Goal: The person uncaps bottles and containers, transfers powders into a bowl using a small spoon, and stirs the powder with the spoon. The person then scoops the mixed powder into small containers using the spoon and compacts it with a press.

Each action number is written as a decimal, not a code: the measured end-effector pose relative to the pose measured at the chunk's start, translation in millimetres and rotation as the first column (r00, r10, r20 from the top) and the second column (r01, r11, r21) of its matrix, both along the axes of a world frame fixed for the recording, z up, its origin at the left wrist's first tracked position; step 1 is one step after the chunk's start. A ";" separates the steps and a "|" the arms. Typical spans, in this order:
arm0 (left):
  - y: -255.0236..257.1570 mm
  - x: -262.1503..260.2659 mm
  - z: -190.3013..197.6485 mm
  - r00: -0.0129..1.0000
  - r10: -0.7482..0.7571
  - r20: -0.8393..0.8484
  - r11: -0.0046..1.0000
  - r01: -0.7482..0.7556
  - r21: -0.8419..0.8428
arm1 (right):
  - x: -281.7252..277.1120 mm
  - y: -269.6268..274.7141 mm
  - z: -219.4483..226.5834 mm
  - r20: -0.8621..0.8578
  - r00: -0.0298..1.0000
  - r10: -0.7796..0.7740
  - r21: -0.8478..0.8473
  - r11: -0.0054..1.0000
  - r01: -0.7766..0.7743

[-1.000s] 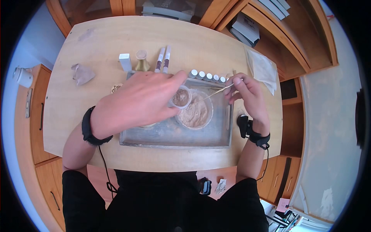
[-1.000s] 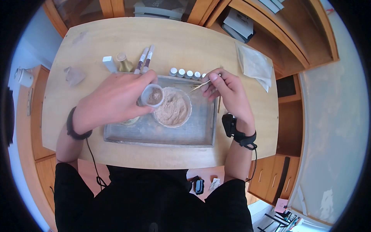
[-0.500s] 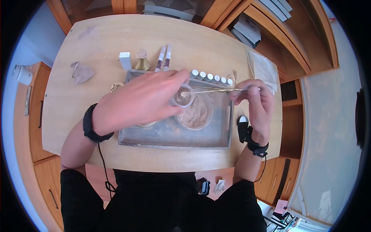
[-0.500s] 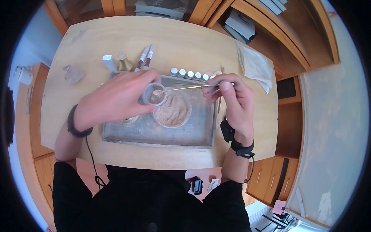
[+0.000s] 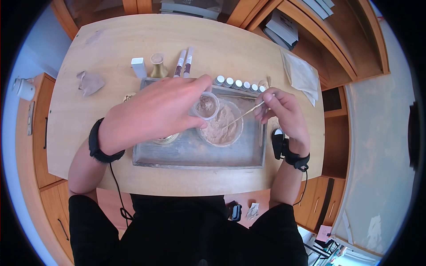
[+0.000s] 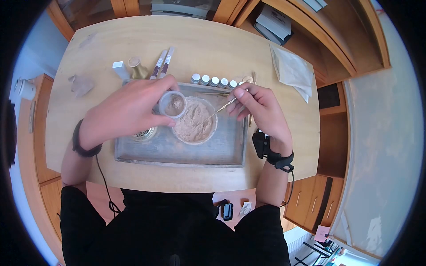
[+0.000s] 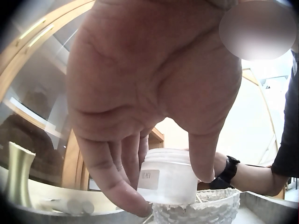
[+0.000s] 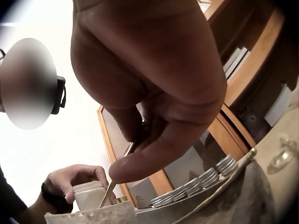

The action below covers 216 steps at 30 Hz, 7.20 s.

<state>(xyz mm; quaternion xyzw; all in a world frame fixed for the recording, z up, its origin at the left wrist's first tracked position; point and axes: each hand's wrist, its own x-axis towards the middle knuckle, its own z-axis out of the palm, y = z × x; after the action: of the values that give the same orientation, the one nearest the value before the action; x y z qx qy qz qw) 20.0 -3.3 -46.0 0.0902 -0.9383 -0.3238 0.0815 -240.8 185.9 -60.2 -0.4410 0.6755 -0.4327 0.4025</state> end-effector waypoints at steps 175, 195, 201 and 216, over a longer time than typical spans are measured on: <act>1.1 0.2 2.6 0.995 0.003 0.100 0.998 0.004 -0.069 | -20.4 2.8 -10.7 0.069 0.990 0.125 -0.188 0.976 -0.110; 1.8 -0.5 0.6 0.998 0.007 0.059 0.998 -0.003 -0.063 | -16.2 6.2 -10.2 0.140 0.990 0.010 -0.471 0.880 0.058; 1.2 0.1 -1.5 0.999 -0.009 0.036 0.998 0.011 -0.054 | -23.5 10.8 -2.4 -0.043 0.998 -0.050 -0.442 0.897 0.026; -2.3 3.2 2.5 0.997 0.020 0.074 0.998 -0.015 -0.061 | -28.0 9.1 -8.9 0.062 0.990 0.125 -0.253 0.962 -0.105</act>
<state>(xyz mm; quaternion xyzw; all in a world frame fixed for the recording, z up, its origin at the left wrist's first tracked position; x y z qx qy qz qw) 23.2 -5.6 -43.5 0.1079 -0.9491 -0.2912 0.0520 -268.8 195.0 -69.1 -0.5094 0.5728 -0.5068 0.3944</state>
